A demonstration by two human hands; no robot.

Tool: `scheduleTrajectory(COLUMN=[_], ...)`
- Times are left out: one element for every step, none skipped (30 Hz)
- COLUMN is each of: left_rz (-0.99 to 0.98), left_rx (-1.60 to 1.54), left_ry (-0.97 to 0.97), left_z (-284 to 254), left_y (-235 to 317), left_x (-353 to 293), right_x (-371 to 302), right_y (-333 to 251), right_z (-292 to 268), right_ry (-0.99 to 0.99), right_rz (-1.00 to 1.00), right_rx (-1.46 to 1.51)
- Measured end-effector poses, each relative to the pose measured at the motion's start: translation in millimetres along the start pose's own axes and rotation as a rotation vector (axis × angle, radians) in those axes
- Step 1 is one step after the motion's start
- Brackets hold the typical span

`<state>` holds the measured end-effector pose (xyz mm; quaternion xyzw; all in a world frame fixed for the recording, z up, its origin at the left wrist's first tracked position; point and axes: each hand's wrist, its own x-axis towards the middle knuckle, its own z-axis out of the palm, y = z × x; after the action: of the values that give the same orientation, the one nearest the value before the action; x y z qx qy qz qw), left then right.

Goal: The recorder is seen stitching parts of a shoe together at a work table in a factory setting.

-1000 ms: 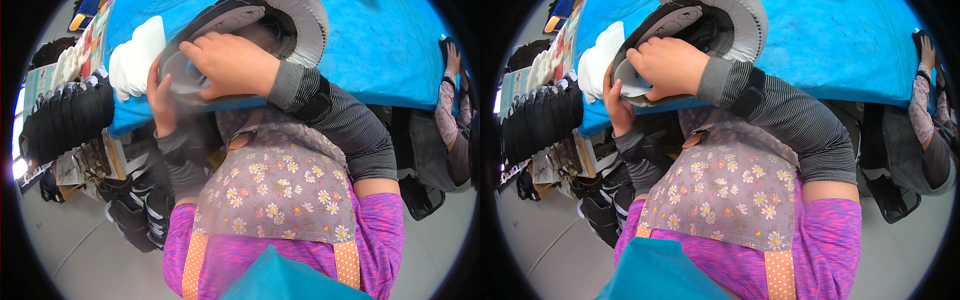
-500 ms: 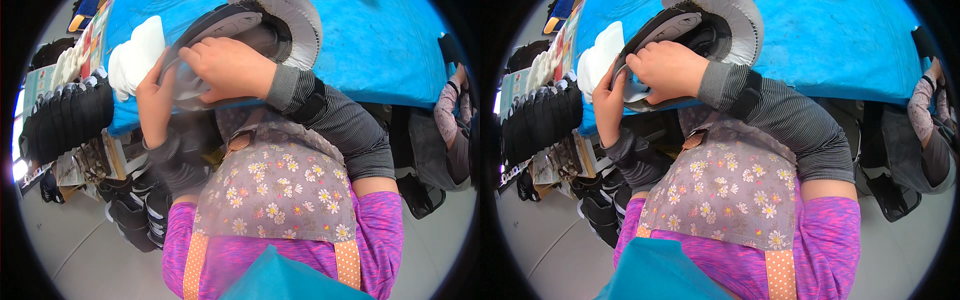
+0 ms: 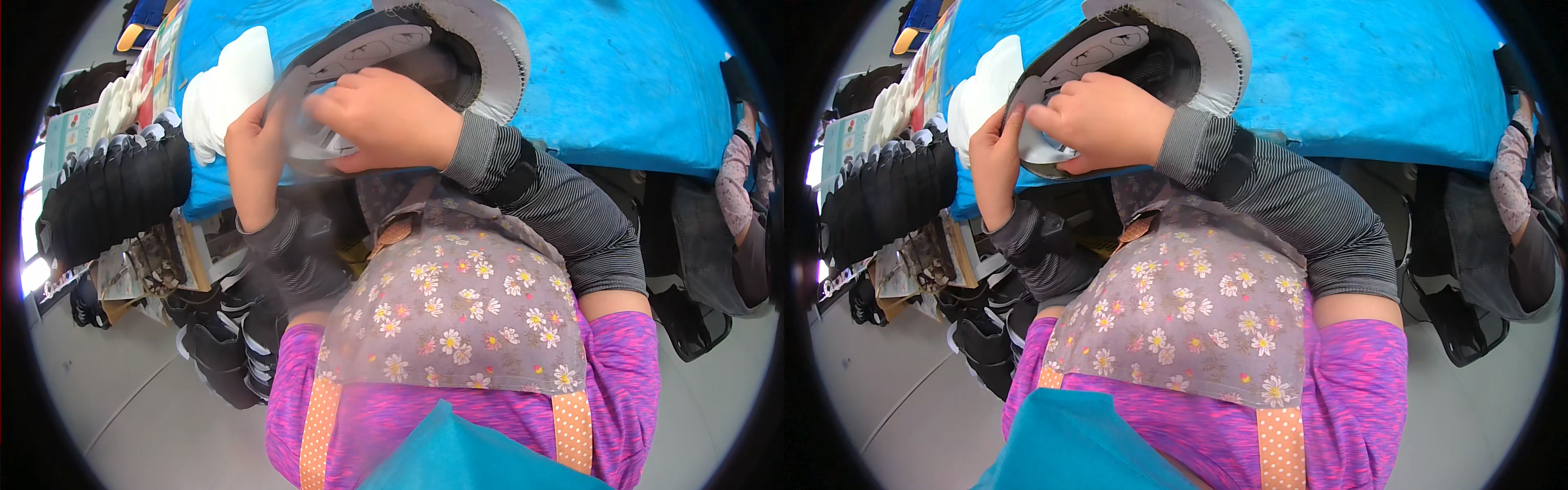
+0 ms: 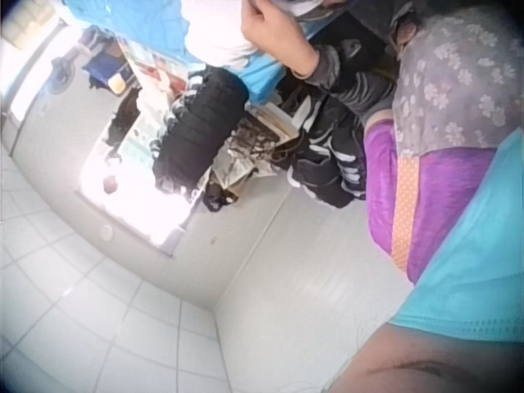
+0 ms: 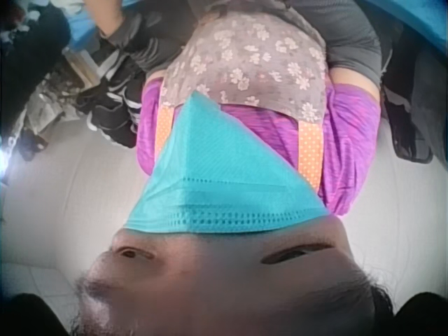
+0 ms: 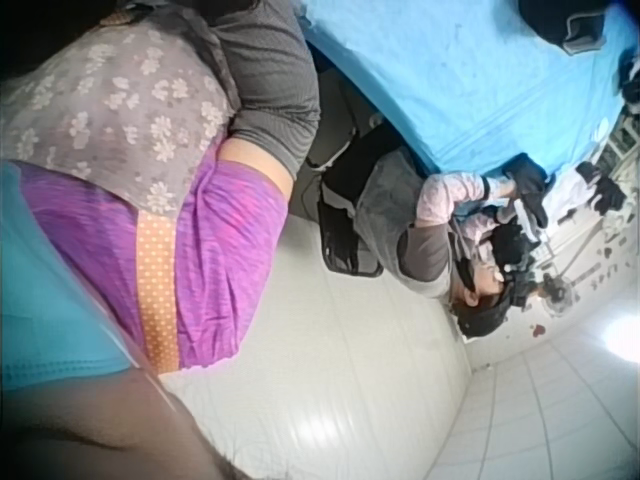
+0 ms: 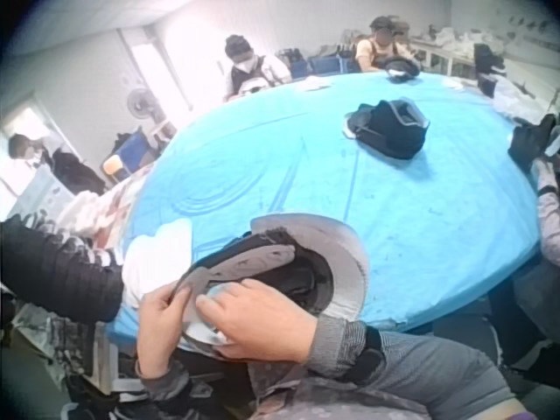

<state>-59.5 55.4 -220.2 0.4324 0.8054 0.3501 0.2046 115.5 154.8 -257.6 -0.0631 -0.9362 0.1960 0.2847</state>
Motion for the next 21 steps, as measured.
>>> scheduleTrajectory(left_rz=[0.02, 0.02, 0.034, 0.048, 0.049, 0.024, 0.0, -0.002, 0.155, 0.313, 0.313, 0.274, 0.235, 0.31, 0.309, 0.28, 0.252, 0.248, 0.224, 0.201, 0.2], left_rx=[-0.024, -0.024, -0.061, -0.097, -0.097, -0.105, -0.113, -0.113, -0.351, -0.588, -0.593, -0.693, -0.793, -0.81, -0.809, -0.893, -0.979, -0.98, -1.002, -1.025, -1.025], left_ry=[0.015, 0.014, 0.019, 0.023, 0.021, 0.022, 0.022, 0.025, -0.03, -0.086, -0.097, -0.061, -0.025, 0.033, 0.032, 0.078, 0.122, 0.122, 0.13, 0.137, 0.139], left_z=[0.4, 1.0, 1.2, 1.4, 3.0, 5.4, 7.9, 9.3, 11.9, 15.6, 25.4, 31.6, 38.1, 47.2, 50.0, 53.3, 58.1, 62.3, 65.7, 67.1, 68.2], left_y=[-2.2, -3.4, -4.5, -5.0, -4.2, -2.8, -1.4, -3.9, -8.4, -13.1, -16.0, -17.8, -21.6, -24.4, -27.0, -28.6, -25.2, -17.8, -7.5, -1.6, -1.2], left_x=[-0.1, 0.4, 0.9, 1.3, 2.8, 4.0, 5.5, 4.7, 3.7, 3.1, 7.2, 7.0, 7.8, 12.0, 11.3, 9.6, 8.0, 5.4, 2.6, 0.8, 1.3], right_x=[-0.5, -1.1, -1.9, -3.1, -3.8, -4.8, -6.9, -8.2, -9.2, -9.8, -12.0, -10.8, -9.3, -7.9, -6.8, -6.2, -6.6, -6.5, -6.7, -5.8, -5.0], right_y=[0.0, 1.4, 2.8, 4.2, 6.2, 7.8, 8.6, 7.2, 6.6, 7.6, 12.0, 10.4, 8.7, 8.8, 9.0, 9.6, 11.7, 12.9, 13.9, 13.6, 13.2], right_z=[2.3, 4.2, 6.2, 8.7, 10.5, 11.8, 12.2, 12.9, 14.2, 18.2, 22.7, 24.8, 26.1, 28.1, 29.9, 32.3, 34.1, 35.5, 36.5, 36.1, 35.8], right_ry=[0.001, 0.023, 0.046, 0.046, 0.046, 0.047, 0.048, 0.038, 0.028, 0.027, 0.077, 0.126, 0.126, 0.101, 0.076, 0.076, 0.094, 0.108, 0.106, 0.093, 0.08], right_rz=[-0.001, -0.064, -0.126, -0.126, -0.12, -0.114, -0.111, -0.041, 0.031, 0.03, 0.063, 0.08, 0.076, 0.052, 0.027, 0.027, 0.001, -0.028, -0.027, -0.013, 0.001], right_rx=[0.002, 0.042, 0.082, 0.083, 0.171, 0.259, 0.258, 0.283, 0.306, 0.306, 0.326, 0.357, 0.363, 0.298, 0.232, 0.235, 0.226, 0.221, 0.223, 0.201, 0.178])
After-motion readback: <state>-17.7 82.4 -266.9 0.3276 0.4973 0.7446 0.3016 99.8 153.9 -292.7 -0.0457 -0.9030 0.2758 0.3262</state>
